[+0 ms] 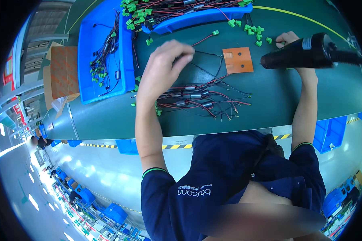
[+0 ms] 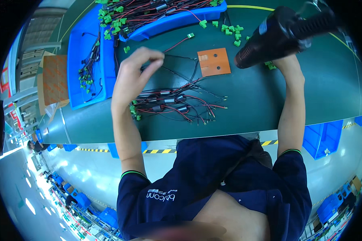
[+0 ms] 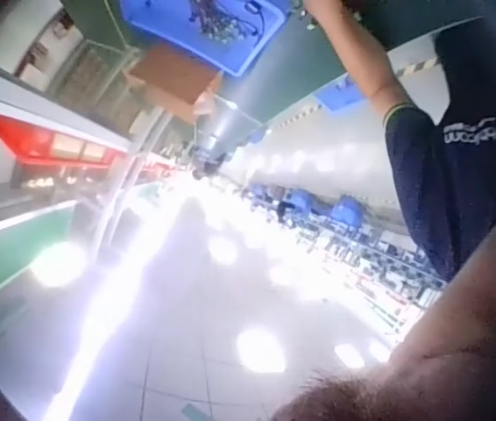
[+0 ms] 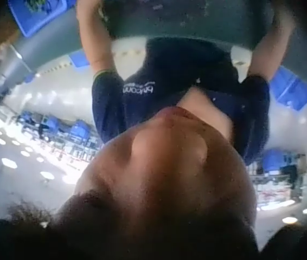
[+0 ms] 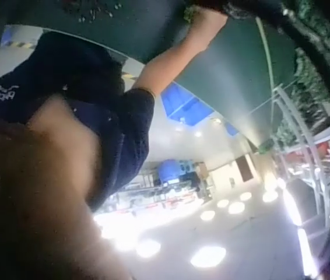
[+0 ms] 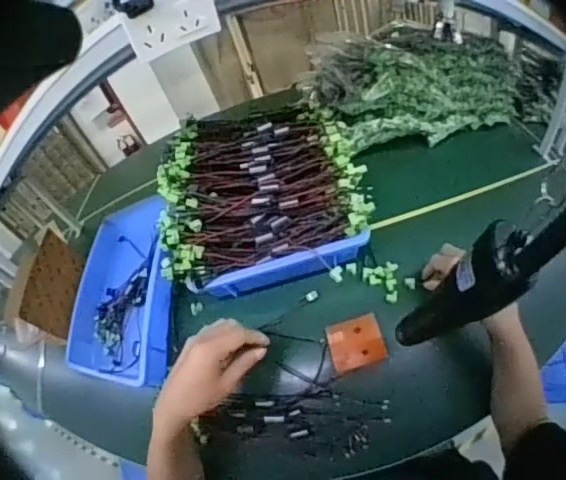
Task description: The person picks up a wire and a green connector, joins them together, and applies heat with a heat gun. After repeating this process, the person gathers the completed wire assemblies and places them into a blue tray.
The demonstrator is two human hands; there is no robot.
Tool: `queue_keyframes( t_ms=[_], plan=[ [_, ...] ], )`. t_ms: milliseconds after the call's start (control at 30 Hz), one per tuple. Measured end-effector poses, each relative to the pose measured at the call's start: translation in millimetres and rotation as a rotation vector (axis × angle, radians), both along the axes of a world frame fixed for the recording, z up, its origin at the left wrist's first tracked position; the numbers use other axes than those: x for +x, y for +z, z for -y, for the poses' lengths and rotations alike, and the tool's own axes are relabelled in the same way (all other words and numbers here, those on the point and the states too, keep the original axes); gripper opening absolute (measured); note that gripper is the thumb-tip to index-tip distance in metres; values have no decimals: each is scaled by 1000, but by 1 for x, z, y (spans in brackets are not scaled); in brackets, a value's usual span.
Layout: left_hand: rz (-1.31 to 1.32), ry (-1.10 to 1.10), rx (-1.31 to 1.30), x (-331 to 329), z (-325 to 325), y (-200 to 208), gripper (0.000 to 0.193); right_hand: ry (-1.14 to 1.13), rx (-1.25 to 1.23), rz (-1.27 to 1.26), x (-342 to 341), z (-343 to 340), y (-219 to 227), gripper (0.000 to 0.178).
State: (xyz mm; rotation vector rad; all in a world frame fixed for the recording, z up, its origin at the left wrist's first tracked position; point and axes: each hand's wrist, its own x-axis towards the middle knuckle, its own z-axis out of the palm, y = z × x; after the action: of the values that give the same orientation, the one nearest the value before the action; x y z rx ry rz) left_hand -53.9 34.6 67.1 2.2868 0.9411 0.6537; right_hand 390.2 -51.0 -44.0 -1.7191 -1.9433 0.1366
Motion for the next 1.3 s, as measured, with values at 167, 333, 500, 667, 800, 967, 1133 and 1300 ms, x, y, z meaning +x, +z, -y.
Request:
queue_keyframes(
  t_ms=[167, 333, 500, 667, 800, 967, 1133, 1300],
  plan=[
    [-228, -213, -159, -23, 21, 2, 25, -76, -125, 105, -28, 0, 41, 18],
    [-178, -185, -177, -33, 29, -1, 25, -143, -221, 206, -38, 1, 60, 22],
    [-283, -102, -393, -27, 38, 26, 25, -67, -4, -65, -21, -8, 31, 20],
    [-300, -114, -115, -24, 41, -3, 25, 72, 116, -287, -27, -20, 36, 24],
    [-363, -212, -61, -19, 37, -9, 27, 161, -28, -680, -51, -23, 46, 25],
    [-336, -94, -117, -8, 37, -4, 28, 509, -367, -1259, -82, -23, 64, 10],
    [-49, -13, -162, -3, 35, -18, 34, 495, -871, -1301, -105, -12, 91, 24],
    [-3, -46, -256, 5, 33, -20, 40, 564, -264, -968, -145, -16, 78, 18]
  ],
)
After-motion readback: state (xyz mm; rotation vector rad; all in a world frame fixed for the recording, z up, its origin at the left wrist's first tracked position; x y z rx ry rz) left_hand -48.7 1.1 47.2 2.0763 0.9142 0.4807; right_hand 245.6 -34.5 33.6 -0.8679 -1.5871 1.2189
